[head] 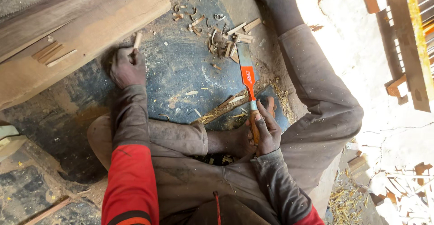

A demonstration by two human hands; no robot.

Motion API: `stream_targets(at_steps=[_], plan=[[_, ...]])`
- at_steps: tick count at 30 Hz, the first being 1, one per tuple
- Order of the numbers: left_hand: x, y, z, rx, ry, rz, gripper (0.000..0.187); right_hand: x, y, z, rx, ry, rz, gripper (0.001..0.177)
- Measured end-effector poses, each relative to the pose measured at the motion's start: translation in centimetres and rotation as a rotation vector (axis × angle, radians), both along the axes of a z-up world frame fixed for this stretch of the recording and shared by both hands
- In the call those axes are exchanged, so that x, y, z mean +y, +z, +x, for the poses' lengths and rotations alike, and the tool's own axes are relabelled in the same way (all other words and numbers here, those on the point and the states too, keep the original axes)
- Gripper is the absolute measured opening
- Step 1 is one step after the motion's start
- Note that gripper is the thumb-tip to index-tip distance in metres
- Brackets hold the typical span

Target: The person sits on the floor and uses a chisel to carve small wooden pieces. They repeatedly position the wood, strike the chisel, and remove shavings.

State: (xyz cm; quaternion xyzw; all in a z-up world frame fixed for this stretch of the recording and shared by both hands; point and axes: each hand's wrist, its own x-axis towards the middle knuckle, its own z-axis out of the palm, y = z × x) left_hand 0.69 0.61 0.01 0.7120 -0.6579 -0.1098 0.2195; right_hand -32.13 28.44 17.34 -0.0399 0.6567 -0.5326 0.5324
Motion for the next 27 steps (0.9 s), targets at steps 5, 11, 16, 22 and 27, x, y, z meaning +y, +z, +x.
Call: stream_targets(at_steps=[5,11,16,22,27], plan=[[-1.3,0.1,-5.5,-0.031,-0.004,0.061,0.018,-0.6,-0.4,0.1,0.041,0.060,0.041,0.050],[-1.9,1.0,-11.7,-0.031,-0.360,0.095,0.022,-0.9,-0.1,-0.1,0.100,0.091,0.057,0.050],[-0.2,2.0,-4.1,-0.120,-0.283,0.095,0.017,-0.8,-0.5,0.1,0.086,0.115,-0.034,0.051],[-1.4,0.7,-1.4,-0.118,-0.319,-0.053,0.012,-1.2,-0.3,0.1,0.090,0.133,0.059,0.051],[-0.4,0.0,-1.3,-0.087,-0.254,0.072,0.019,-1.4,0.1,0.8,0.107,0.103,0.018,0.052]])
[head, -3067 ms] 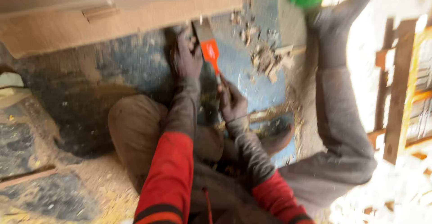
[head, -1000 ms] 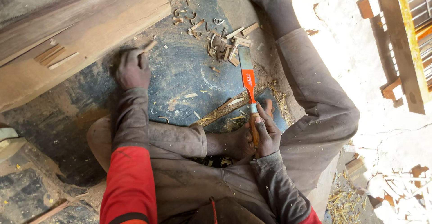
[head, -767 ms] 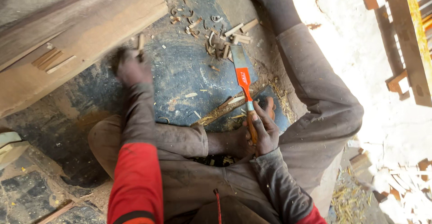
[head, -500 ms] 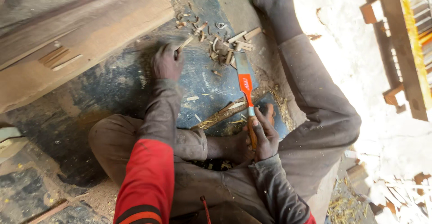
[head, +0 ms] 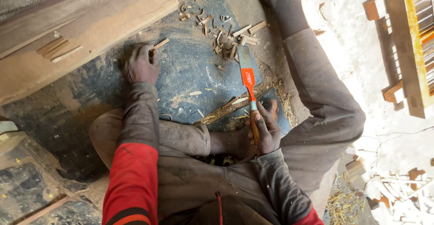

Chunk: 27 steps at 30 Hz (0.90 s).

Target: The person sits on the floor and uses a chisel to carve small wooden pieces. They repeatedly position the wood, strike the chisel, and remove shavings.

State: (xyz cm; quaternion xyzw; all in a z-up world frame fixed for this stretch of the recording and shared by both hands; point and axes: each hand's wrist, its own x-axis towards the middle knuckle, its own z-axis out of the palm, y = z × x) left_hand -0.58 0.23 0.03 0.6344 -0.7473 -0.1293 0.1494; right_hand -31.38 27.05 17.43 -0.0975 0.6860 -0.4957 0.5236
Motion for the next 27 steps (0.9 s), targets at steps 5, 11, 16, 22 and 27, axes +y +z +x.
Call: stream_targets(at_steps=[5,11,16,22,27], plan=[[0.0,1.5,-1.3,0.019,-0.022,-0.173,0.028,-0.1,0.3,-0.6,0.000,-0.079,-0.012,0.049],[0.8,2.4,-1.9,0.095,0.004,-0.082,0.030,0.3,0.0,-0.8,-0.028,-0.152,-0.072,0.048],[0.9,1.3,-2.2,0.079,0.026,-0.079,0.013,0.4,-0.4,-1.2,-0.091,-0.163,-0.105,0.048],[0.8,0.2,-1.9,0.034,0.031,-0.194,0.017,0.4,-0.6,-1.3,-0.072,-0.129,-0.099,0.048],[0.9,0.3,-1.7,0.132,0.085,-0.096,0.017,0.2,-0.5,-1.1,-0.077,-0.123,-0.070,0.048]])
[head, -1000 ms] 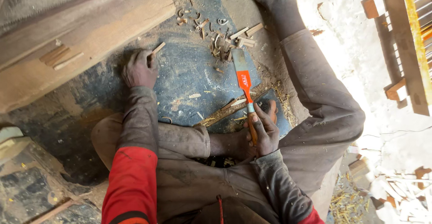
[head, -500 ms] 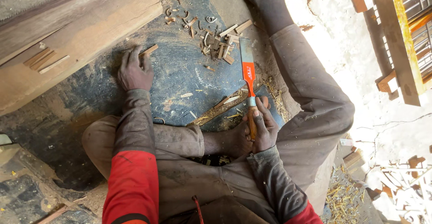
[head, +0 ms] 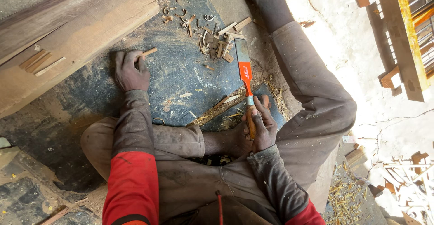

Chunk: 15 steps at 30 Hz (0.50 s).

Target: The person sits on the floor and uses a chisel to carve small wooden pieces. They repeatedly position the wood, strike the chisel, and remove shavings.

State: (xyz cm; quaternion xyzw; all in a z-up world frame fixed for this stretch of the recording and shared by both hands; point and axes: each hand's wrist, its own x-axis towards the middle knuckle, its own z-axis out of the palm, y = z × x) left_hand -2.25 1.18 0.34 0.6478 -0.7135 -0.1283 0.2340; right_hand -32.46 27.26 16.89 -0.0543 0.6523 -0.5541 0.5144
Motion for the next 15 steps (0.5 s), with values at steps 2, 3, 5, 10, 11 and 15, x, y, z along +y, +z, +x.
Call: stream_targets(at_steps=[2,3,5,10,11,15], plan=[[-0.1,0.3,-0.1,-0.011,0.013,0.039,0.017,0.0,-0.1,0.0,0.004,-0.010,-0.012,0.048],[0.0,0.4,0.0,-0.029,0.001,0.022,0.018,0.1,-0.1,0.0,0.005,-0.017,-0.017,0.048],[-0.1,1.1,-0.1,-0.066,-0.023,-0.016,0.020,0.2,-0.2,0.0,0.000,-0.033,-0.002,0.048],[-0.4,3.0,-2.9,0.116,-0.080,-0.078,0.020,0.1,-0.5,-0.4,-0.022,-0.083,-0.029,0.047],[-0.2,3.4,-4.1,0.155,-0.111,-0.107,0.013,0.2,-0.6,-0.4,-0.025,-0.094,-0.003,0.047],[-0.2,4.0,-11.3,0.247,-0.278,-0.040,0.008,0.4,-0.7,-0.6,-0.041,-0.132,0.013,0.047]])
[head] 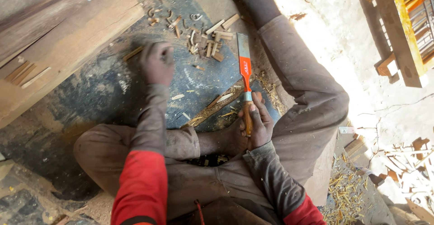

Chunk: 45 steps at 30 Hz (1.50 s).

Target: The person sits on the floor and uses a chisel to carve small wooden pieces. They repeatedly position the wood, strike the chisel, and remove shavings.

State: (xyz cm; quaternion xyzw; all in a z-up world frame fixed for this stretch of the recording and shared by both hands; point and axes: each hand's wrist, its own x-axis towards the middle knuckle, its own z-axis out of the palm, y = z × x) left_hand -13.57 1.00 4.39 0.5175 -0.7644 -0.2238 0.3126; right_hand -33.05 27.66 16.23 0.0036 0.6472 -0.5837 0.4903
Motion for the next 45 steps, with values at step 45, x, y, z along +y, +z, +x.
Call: stream_targets(at_steps=[45], plan=[[1.7,-1.2,7.5,0.710,0.799,0.411,0.011,-0.4,-0.4,0.9,0.052,0.129,0.000,0.047]])
